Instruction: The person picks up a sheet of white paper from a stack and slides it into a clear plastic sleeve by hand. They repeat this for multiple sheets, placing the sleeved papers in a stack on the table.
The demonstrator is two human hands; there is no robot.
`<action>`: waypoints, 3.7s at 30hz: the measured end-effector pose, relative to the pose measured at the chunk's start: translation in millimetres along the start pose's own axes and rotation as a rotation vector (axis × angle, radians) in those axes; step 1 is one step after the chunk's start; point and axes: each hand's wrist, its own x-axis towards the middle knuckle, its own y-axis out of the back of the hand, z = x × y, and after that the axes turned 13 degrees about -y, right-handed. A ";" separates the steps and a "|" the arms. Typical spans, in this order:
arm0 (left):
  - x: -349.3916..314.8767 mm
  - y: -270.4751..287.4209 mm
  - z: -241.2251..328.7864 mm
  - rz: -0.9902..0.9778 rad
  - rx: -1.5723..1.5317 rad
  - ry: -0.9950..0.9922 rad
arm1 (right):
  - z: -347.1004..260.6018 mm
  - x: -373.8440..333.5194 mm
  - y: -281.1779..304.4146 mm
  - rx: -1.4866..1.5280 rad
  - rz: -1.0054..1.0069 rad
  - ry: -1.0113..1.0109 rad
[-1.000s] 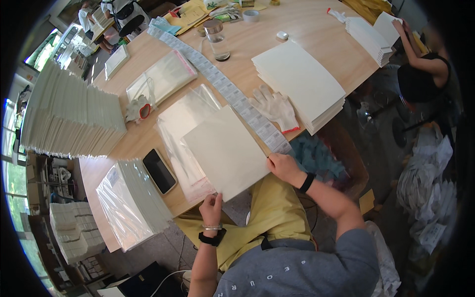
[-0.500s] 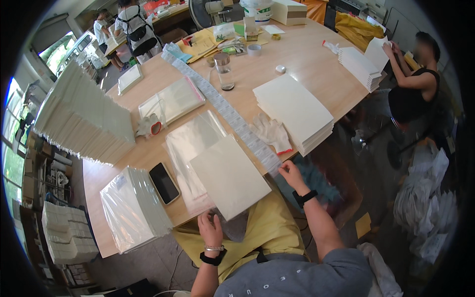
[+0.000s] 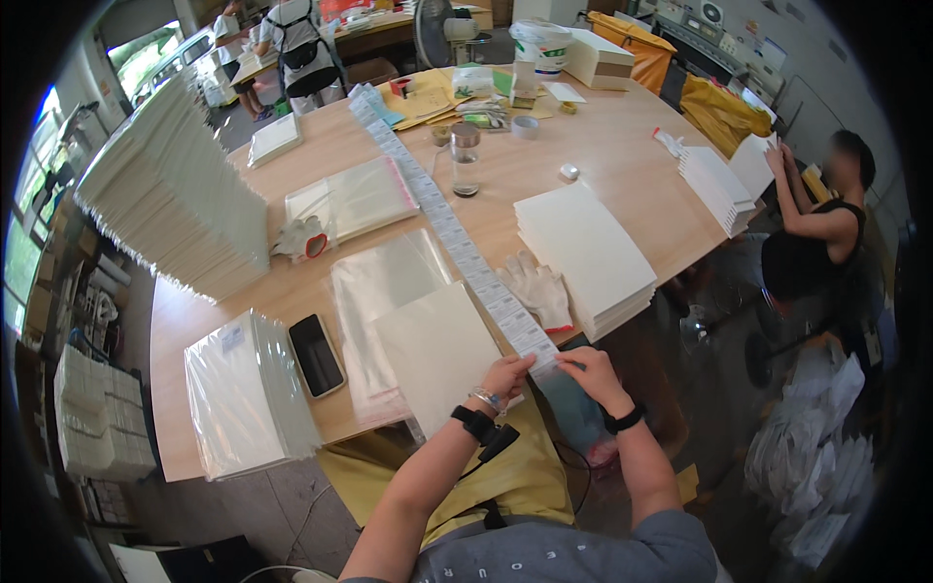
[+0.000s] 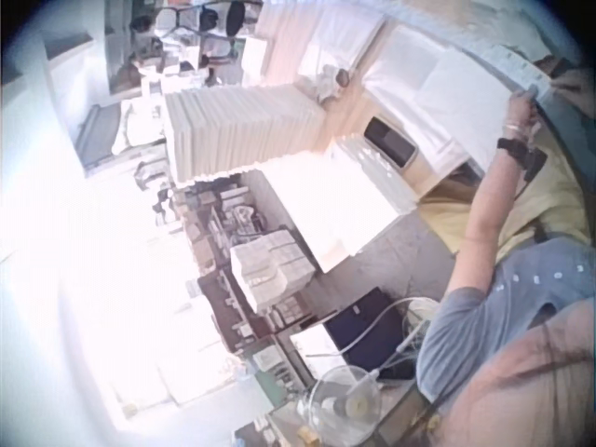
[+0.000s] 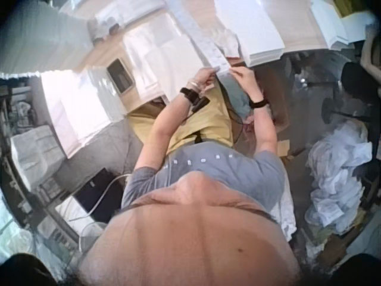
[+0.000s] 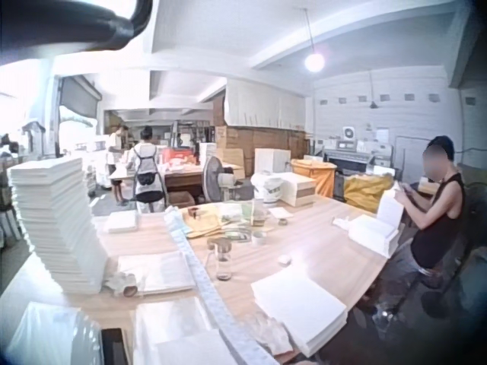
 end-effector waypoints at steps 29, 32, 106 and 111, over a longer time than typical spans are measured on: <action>-157.6 124.5 -50.8 0.482 -0.096 -0.264 | -55.9 168.0 -163.6 -0.328 0.116 0.030; -155.6 115.2 -39.8 0.464 -0.105 -0.264 | -50.2 172.3 -139.9 -0.485 0.071 -0.208; -70.7 137.5 54.6 0.100 2.284 -0.672 | -14.1 -45.2 30.3 0.841 0.033 -0.353; -67.9 132.7 65.6 0.113 2.280 -0.556 | -20.0 -78.8 13.0 0.870 -0.292 -0.448</action>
